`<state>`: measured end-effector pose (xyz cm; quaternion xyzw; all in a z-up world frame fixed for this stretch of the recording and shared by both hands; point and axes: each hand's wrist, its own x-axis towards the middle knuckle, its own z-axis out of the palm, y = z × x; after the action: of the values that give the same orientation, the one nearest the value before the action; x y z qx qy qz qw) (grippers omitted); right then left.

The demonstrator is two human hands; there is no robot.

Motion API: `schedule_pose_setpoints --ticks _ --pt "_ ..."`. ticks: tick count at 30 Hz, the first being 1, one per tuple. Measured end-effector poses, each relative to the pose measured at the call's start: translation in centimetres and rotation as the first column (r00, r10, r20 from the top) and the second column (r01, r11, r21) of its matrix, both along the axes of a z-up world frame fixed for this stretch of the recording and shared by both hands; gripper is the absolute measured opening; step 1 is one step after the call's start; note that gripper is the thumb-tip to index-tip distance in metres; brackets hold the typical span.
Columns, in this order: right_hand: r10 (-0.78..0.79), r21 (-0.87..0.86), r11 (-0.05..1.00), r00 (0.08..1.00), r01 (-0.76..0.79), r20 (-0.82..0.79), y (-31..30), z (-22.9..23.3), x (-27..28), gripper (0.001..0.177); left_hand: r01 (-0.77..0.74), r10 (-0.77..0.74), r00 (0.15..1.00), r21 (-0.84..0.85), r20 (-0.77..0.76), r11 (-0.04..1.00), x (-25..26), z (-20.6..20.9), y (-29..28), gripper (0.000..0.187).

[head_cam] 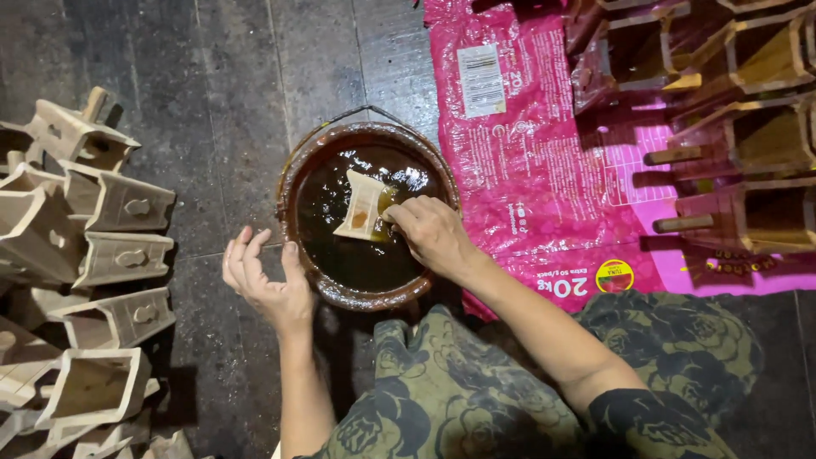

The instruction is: Dipping wooden components into a bucket of stain and arranging them on a mat to dry.

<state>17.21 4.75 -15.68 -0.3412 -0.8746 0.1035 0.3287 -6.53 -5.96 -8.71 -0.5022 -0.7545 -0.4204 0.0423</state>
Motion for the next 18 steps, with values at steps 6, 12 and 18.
schedule_pose_setpoints --ticks 6,12,18 --pt "0.040 -0.005 0.999 0.999 -0.040 -0.025 0.8 3.5 -1.6 0.019 -0.012 0.010 1.000 0.070 0.027 0.998 -1.5 0.2 -1.3 0.034" --pt "0.088 0.009 0.996 0.995 -0.089 0.039 2.0 2.7 -4.3 0.009 -0.031 0.026 0.997 0.071 0.069 0.997 -2.6 -0.3 -2.0 0.027" --pt "0.111 -0.009 0.994 0.984 -0.111 0.137 2.3 1.4 -6.6 0.011 -0.040 0.040 0.999 0.077 0.000 0.996 -2.8 0.2 -2.0 0.024"
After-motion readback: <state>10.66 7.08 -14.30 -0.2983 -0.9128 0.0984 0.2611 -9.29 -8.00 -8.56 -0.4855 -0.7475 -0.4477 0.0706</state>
